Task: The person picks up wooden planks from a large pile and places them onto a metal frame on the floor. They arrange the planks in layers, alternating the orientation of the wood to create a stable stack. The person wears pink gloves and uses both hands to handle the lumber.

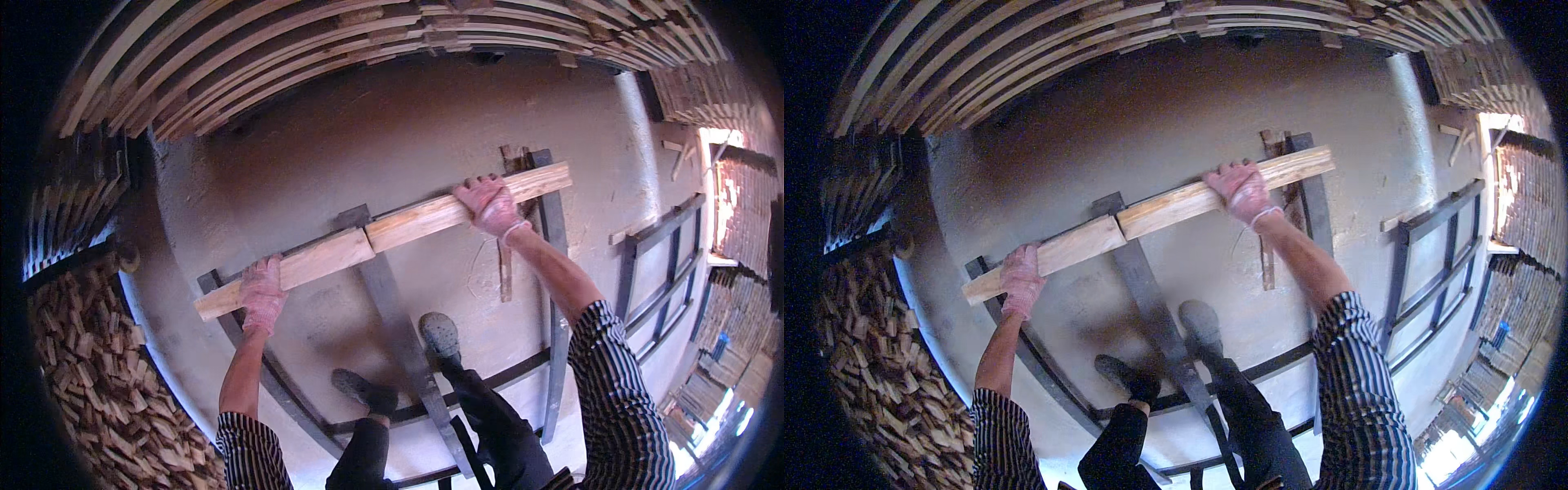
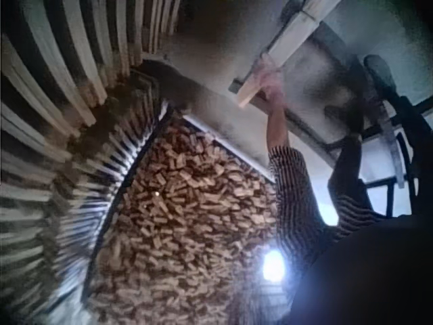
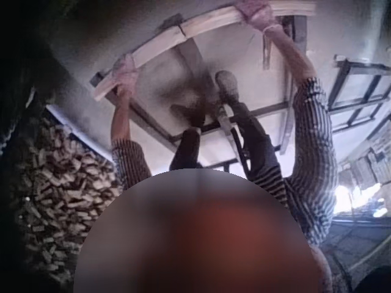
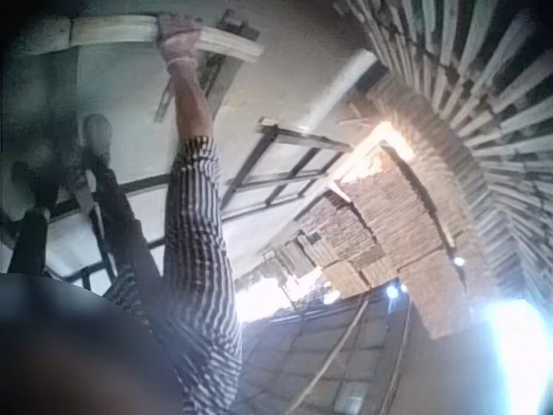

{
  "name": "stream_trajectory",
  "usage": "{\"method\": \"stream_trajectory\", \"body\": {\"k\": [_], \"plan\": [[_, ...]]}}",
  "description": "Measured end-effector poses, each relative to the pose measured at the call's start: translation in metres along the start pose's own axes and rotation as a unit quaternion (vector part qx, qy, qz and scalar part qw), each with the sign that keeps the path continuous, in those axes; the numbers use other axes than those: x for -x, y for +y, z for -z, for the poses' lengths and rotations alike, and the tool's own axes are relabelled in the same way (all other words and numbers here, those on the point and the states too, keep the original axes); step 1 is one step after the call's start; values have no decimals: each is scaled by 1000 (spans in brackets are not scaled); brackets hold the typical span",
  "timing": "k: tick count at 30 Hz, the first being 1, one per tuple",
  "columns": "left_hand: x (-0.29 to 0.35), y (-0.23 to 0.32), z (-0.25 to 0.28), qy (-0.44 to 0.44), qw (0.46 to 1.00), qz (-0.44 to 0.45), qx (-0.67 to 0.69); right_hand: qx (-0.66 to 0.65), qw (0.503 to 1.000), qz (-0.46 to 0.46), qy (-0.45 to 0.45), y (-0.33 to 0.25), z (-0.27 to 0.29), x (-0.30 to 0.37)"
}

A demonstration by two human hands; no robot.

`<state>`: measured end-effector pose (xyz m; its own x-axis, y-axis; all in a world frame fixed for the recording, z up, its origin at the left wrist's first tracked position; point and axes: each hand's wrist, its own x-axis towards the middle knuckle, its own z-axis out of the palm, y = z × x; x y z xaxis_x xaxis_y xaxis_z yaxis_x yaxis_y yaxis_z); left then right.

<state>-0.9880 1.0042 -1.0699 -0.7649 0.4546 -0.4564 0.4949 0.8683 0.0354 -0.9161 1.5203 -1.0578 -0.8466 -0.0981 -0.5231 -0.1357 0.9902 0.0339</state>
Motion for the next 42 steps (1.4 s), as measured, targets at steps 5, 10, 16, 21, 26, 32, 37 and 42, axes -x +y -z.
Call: {"method": "stream_trajectory", "body": {"k": [5, 10, 16, 21, 26, 32, 37, 42], "plan": [[10, -27, 1, -14, 1000, 22, 9, -7, 999, -43, -12, 4, 16, -1], [-10, -8, -4, -52, 997, 61, -10, -46, 999, -7, 9, -17, 25, -12], [-6, -11, -7, -13, 999, 41, -6, 18, 1000, 6, 14, 15, 4, -7], [-13, -8, -5, -7, 999, 37, -9, 12, 999, -15, -50, 11, 6, -20], [-11, -12, 1, -5, 999, 38, 4, 35, 999, -4, -10, -1, 20, -27], [-6, -9, -3, -12, 999, 39, -8, 34, 997, -59, 32, -23, -4, -13], [-16, 1, 0, -3, 999, 49, -10, 55, 979, -194, -12, -39, -12, -22], [-7, 43, 16, 60, 992, 78, 76, -65, 976, -172, 117, -33, -33, 37]]}}
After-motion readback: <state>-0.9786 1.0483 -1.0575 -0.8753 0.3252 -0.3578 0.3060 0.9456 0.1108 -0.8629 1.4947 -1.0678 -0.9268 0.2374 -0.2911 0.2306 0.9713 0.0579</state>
